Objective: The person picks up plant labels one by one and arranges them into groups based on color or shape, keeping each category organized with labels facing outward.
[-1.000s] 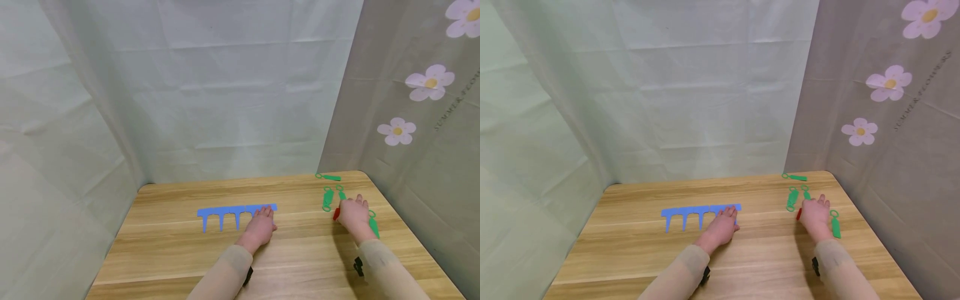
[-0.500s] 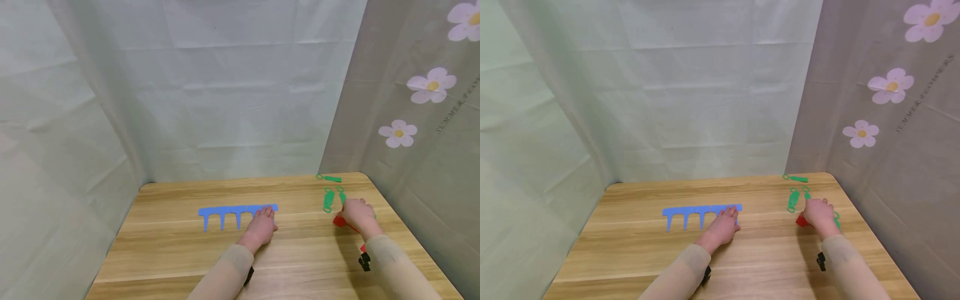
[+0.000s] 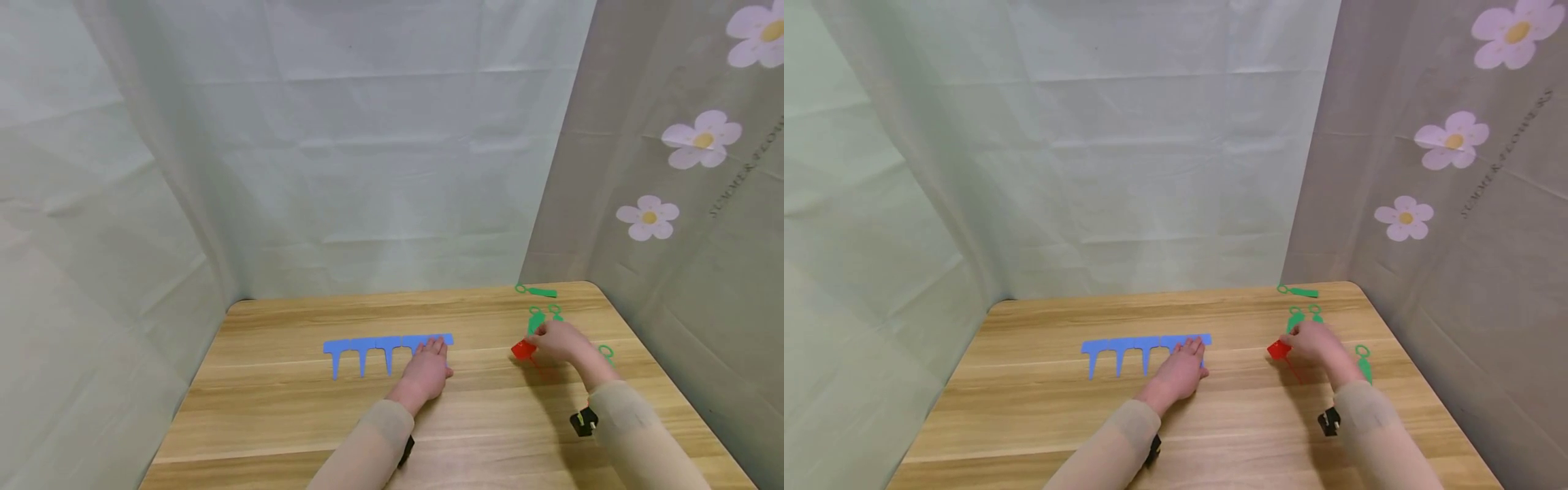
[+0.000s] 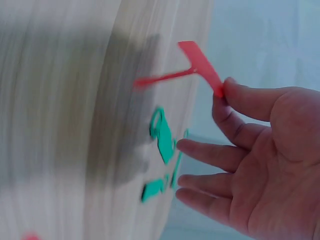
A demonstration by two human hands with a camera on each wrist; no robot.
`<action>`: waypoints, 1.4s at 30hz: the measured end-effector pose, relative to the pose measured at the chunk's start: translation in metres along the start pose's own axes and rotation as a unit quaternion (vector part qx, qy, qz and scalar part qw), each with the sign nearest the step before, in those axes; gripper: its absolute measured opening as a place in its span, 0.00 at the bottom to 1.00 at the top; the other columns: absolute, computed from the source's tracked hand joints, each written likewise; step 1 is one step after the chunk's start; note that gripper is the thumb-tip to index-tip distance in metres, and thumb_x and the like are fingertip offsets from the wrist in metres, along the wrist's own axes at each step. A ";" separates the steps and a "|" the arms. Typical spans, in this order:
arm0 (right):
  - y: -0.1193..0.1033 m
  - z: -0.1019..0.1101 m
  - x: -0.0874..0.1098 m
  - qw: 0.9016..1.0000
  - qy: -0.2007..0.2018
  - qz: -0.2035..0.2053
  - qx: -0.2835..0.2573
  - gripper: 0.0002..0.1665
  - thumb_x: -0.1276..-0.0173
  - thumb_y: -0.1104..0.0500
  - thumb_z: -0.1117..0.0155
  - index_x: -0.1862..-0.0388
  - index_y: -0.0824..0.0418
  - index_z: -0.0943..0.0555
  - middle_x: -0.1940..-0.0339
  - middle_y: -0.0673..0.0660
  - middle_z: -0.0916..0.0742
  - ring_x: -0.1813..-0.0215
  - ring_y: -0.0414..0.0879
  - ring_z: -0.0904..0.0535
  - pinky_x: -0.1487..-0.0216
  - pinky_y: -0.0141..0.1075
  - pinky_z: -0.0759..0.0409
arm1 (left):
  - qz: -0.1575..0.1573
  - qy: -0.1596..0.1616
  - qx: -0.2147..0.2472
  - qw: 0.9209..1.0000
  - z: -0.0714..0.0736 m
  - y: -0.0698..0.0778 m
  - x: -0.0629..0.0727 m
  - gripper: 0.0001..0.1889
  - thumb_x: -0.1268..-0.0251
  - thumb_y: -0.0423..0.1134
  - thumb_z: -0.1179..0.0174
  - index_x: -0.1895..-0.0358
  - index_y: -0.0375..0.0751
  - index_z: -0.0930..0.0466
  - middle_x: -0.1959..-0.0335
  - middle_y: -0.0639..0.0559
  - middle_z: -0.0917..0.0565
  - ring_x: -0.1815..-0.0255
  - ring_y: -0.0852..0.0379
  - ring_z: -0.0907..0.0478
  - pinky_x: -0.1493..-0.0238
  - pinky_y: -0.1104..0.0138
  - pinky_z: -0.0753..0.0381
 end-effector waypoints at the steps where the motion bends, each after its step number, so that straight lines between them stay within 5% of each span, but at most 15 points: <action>1: -0.003 -0.003 -0.002 1.000 0.005 0.003 -0.017 0.18 0.19 0.52 0.38 0.63 0.65 0.14 0.67 0.55 0.15 0.65 0.50 0.25 0.63 0.42 0.26 | -0.001 -0.001 -0.001 1.000 0.000 0.000 0.000 0.33 0.16 0.50 0.45 0.18 0.35 0.35 0.15 0.45 0.37 0.14 0.47 0.43 0.16 0.54 0.43; 8: -0.021 -0.030 -0.019 0.994 0.035 0.014 -0.101 0.19 0.17 0.52 0.40 0.64 0.66 0.16 0.72 0.52 0.22 0.68 0.47 0.30 0.67 0.39 0.33 | -0.003 0.001 0.006 1.000 0.000 0.000 0.001 0.33 0.16 0.50 0.44 0.18 0.35 0.35 0.15 0.44 0.37 0.14 0.47 0.43 0.16 0.54 0.42; 12: -0.029 -0.043 -0.029 0.990 0.054 -0.008 -0.127 0.20 0.15 0.52 0.43 0.62 0.66 0.15 0.69 0.56 0.19 0.65 0.52 0.26 0.64 0.43 0.29 | 0.000 0.000 0.016 1.000 0.001 0.001 0.001 0.33 0.16 0.49 0.44 0.18 0.34 0.35 0.15 0.44 0.38 0.14 0.46 0.43 0.15 0.54 0.44; 15: -0.035 -0.052 -0.037 0.989 0.072 0.003 -0.128 0.20 0.15 0.54 0.44 0.66 0.64 0.17 0.61 0.63 0.14 0.48 0.66 0.18 0.42 0.55 0.22 | 0.000 0.000 0.019 1.000 0.003 0.002 0.002 0.33 0.16 0.49 0.43 0.18 0.34 0.35 0.15 0.44 0.38 0.14 0.46 0.43 0.15 0.54 0.44; 18: -0.042 -0.058 -0.045 0.990 0.085 0.017 -0.109 0.23 0.15 0.55 0.44 0.73 0.63 0.19 0.47 0.71 0.12 0.25 0.79 0.33 0.21 0.70 0.42 | 0.001 0.001 0.019 1.000 0.004 0.003 0.003 0.33 0.16 0.49 0.43 0.18 0.34 0.35 0.15 0.44 0.37 0.14 0.46 0.43 0.15 0.54 0.44; 20: -0.046 -0.062 -0.050 0.991 0.088 0.022 -0.098 0.24 0.15 0.56 0.44 0.75 0.62 0.20 0.40 0.74 0.14 0.20 0.84 0.46 0.20 0.74 0.52 | 0.000 0.001 0.016 1.000 0.005 0.003 0.003 0.33 0.16 0.49 0.43 0.18 0.34 0.34 0.15 0.44 0.37 0.14 0.46 0.43 0.16 0.53 0.44; 31: -0.053 -0.081 -0.068 0.991 0.102 -0.001 -0.083 0.21 0.17 0.55 0.40 0.51 0.73 0.11 0.28 0.88 0.31 0.21 0.89 0.59 0.21 0.74 0.51 | 0.005 0.001 0.010 1.000 0.005 0.003 0.003 0.33 0.16 0.49 0.43 0.19 0.34 0.33 0.15 0.44 0.36 0.15 0.46 0.42 0.16 0.54 0.43; 42: -0.057 -0.084 -0.070 0.993 0.111 -0.014 -0.048 0.21 0.18 0.54 0.39 0.56 0.71 0.10 0.28 0.90 0.32 0.20 0.88 0.60 0.20 0.73 0.55 | 0.005 0.001 0.005 1.000 0.004 0.003 0.001 0.33 0.16 0.49 0.43 0.19 0.35 0.33 0.15 0.44 0.36 0.15 0.46 0.42 0.16 0.53 0.42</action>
Point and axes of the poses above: each hand's wrist, its own x-axis away from the middle knuckle, its own z-axis out of the back of the hand, y = z × x, the point moved 5 cm from there along -x, towards the middle knuckle
